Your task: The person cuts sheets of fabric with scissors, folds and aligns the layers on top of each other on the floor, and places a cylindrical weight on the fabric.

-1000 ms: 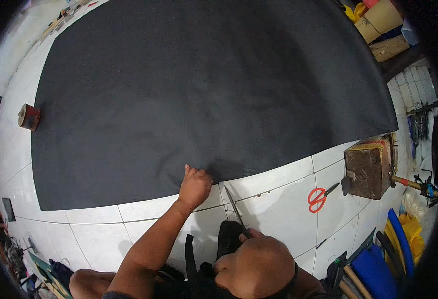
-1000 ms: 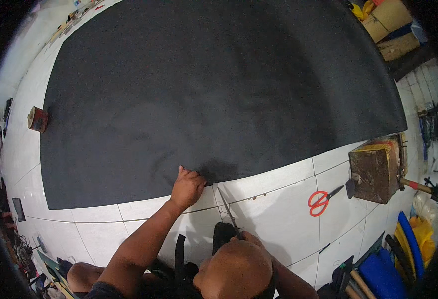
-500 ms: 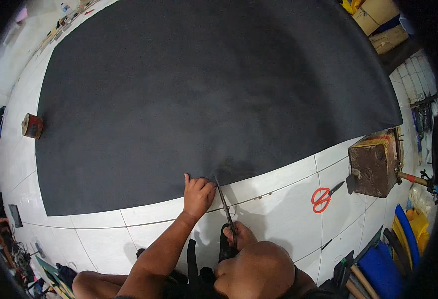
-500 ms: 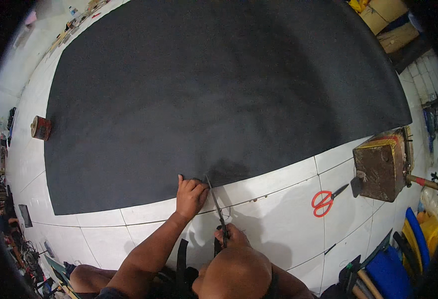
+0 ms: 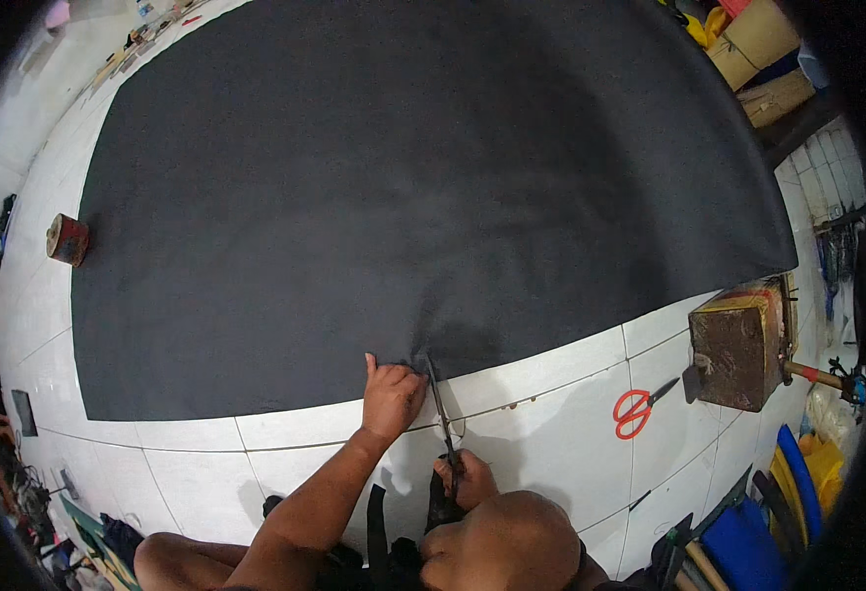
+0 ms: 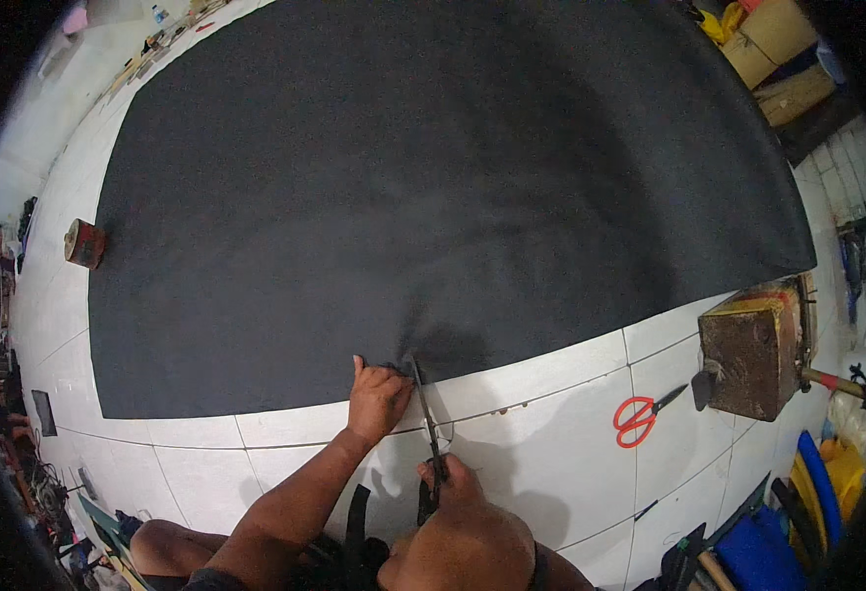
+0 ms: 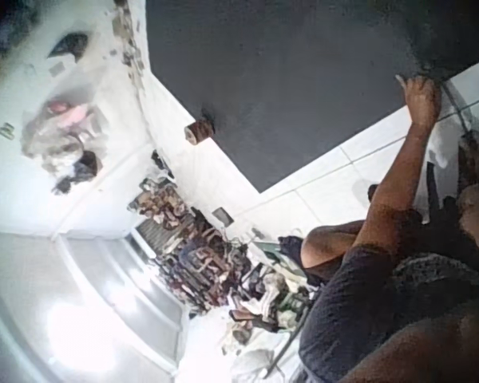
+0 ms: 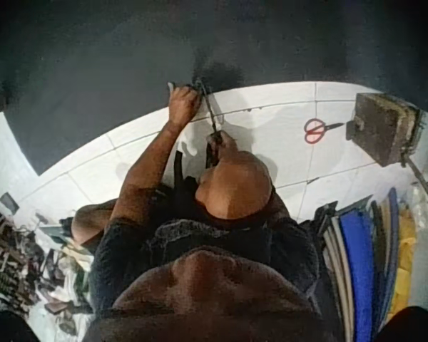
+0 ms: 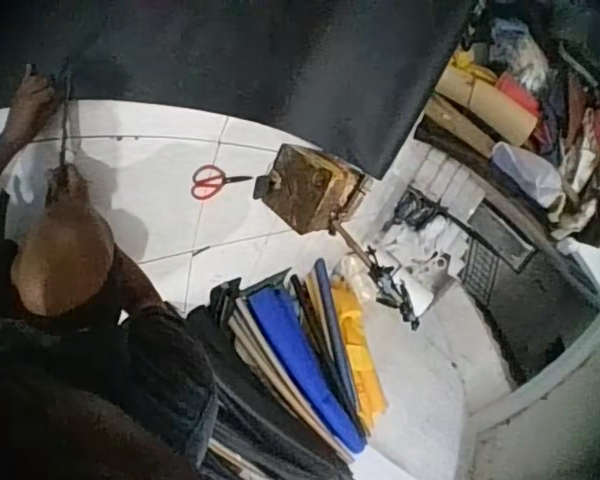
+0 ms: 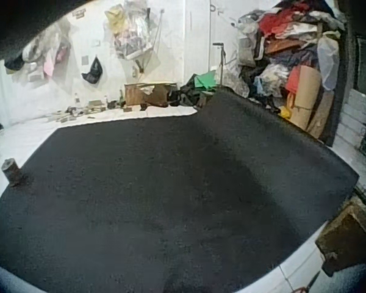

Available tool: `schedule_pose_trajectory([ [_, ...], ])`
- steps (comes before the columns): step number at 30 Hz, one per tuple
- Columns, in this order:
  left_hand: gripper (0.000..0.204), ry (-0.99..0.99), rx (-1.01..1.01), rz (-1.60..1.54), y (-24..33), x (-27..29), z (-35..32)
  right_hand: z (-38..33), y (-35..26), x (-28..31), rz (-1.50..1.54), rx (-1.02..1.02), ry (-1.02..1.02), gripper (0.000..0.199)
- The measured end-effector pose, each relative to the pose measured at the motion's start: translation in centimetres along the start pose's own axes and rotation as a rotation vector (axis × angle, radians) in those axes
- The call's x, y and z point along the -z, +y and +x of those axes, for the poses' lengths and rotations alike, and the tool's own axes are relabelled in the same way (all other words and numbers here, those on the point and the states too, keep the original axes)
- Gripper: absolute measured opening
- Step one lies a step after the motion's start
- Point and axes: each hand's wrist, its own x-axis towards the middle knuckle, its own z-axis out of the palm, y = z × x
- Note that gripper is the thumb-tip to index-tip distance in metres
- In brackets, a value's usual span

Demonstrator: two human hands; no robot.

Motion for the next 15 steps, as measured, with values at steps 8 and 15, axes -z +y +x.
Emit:
schedule_pose_trajectory([
  [8,0.006,-0.016,-0.001,-0.047,0.0,0.6,0.2,3.2,0.9,0.2,-0.037,0.141,0.018,0.035],
  [15,0.012,-0.036,-0.001,-0.062,-0.3,0.4,-0.3,4.4,0.3,-0.3,-0.114,0.234,0.049,0.036],
])
